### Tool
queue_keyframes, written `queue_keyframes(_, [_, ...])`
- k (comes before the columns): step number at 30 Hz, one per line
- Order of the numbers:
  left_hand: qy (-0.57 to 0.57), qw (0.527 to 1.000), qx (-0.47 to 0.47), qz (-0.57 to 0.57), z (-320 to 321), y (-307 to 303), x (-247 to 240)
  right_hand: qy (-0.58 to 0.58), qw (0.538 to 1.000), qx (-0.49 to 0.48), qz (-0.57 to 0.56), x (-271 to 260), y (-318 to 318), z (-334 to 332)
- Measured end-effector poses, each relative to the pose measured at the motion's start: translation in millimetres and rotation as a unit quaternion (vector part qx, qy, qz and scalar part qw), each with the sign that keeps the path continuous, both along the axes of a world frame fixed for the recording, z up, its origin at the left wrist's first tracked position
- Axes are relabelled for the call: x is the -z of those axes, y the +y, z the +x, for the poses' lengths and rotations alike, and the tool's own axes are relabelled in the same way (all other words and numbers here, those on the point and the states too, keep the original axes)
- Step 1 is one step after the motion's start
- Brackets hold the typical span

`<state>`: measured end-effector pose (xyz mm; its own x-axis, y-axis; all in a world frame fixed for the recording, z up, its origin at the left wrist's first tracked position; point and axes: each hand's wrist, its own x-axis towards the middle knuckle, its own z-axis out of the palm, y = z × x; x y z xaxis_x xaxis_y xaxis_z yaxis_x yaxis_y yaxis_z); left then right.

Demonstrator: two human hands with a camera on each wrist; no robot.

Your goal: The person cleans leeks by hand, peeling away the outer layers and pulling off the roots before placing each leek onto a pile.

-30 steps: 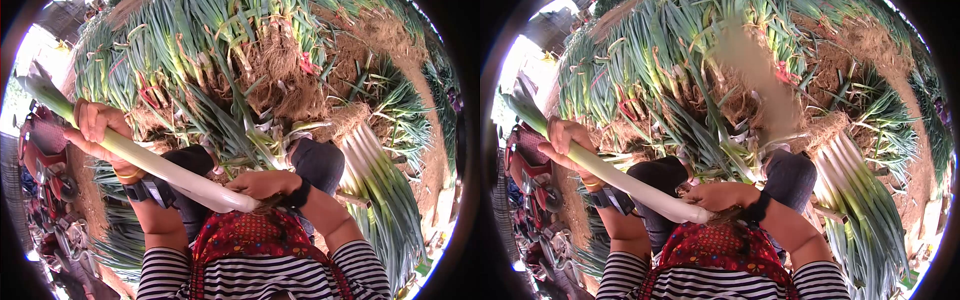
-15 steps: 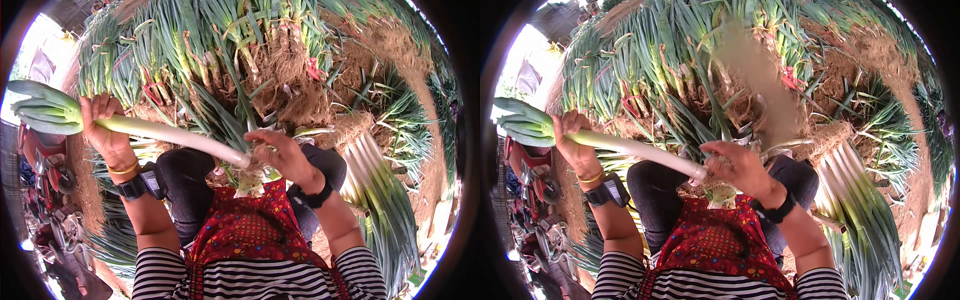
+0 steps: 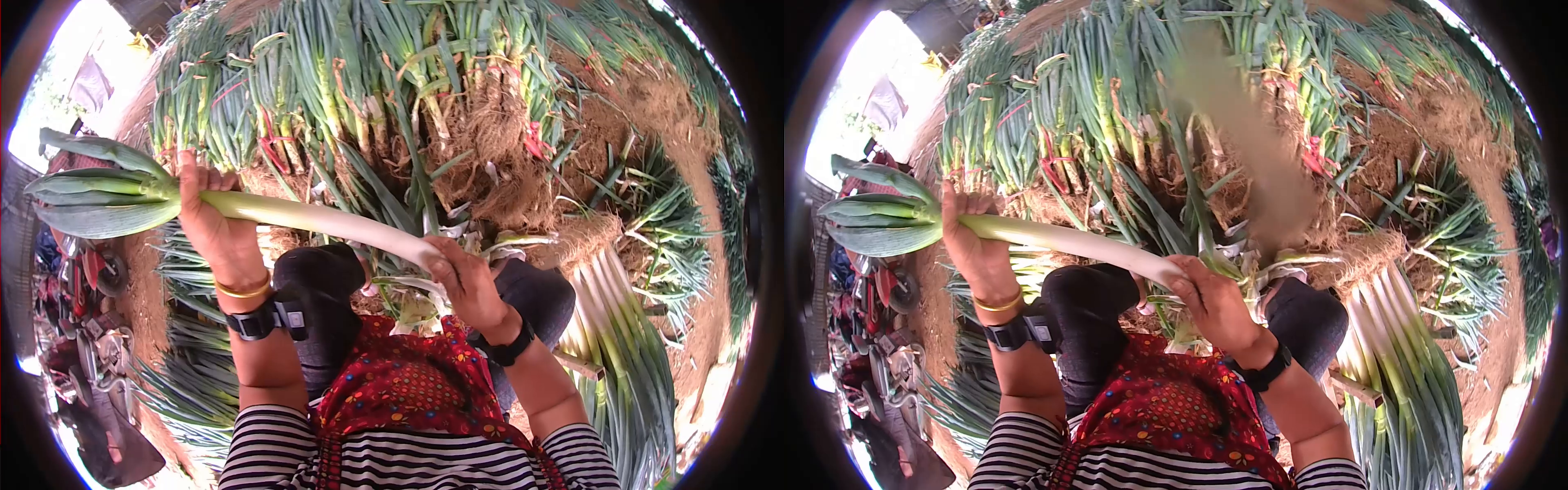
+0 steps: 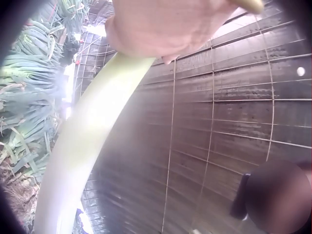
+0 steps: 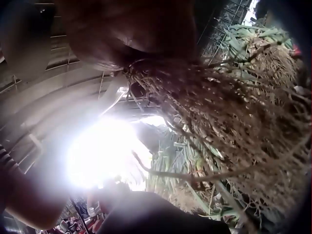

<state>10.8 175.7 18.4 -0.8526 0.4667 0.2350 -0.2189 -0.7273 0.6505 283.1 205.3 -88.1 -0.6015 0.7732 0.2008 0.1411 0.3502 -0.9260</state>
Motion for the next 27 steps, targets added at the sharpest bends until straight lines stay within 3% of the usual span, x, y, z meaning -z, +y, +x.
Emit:
queue_keyframes(5, [-0.007, 0.999, 0.009, 0.032, -1, -3, 11, 0.021, 0.999, 0.024, -0.042, 6, -7, 3])
queue_keyframes(7, [-0.013, 0.999, 0.026, 0.040, -1, -5, 13, 0.070, 0.987, 0.040, -0.141, 12, -7, 4])
queue_keyframes(10, [-0.008, 0.999, 0.028, 0.032, 1, -6, 7, 0.108, 0.975, 0.005, -0.194, 12, -10, 6])
queue_keyframes(20, [0.000, 0.989, 0.101, 0.108, 2, -15, 9, 0.014, 0.975, -0.019, -0.222, 12, -23, 12])
queue_keyframes(22, [-0.014, 0.987, 0.113, 0.112, 4, -19, 7, 0.014, 0.965, -0.030, -0.260, 14, -25, 13])
queue_keyframes(24, [-0.016, 0.982, 0.140, 0.125, 1, -24, 7, 0.088, 0.951, -0.058, -0.292, 16, -25, 14])
queue_keyframes(25, [-0.016, 0.980, 0.150, 0.129, 0, -25, 8, 0.104, 0.905, -0.114, -0.397, 10, -23, 19])
queue_keyframes(26, [-0.017, 0.979, 0.155, 0.130, 0, -27, 9, 0.122, 0.884, -0.180, -0.414, 27, -21, 27])
queue_keyframes(27, [-0.032, 0.976, 0.165, 0.136, 1, -28, 9, 0.114, 0.883, -0.166, -0.423, 25, -25, 30])
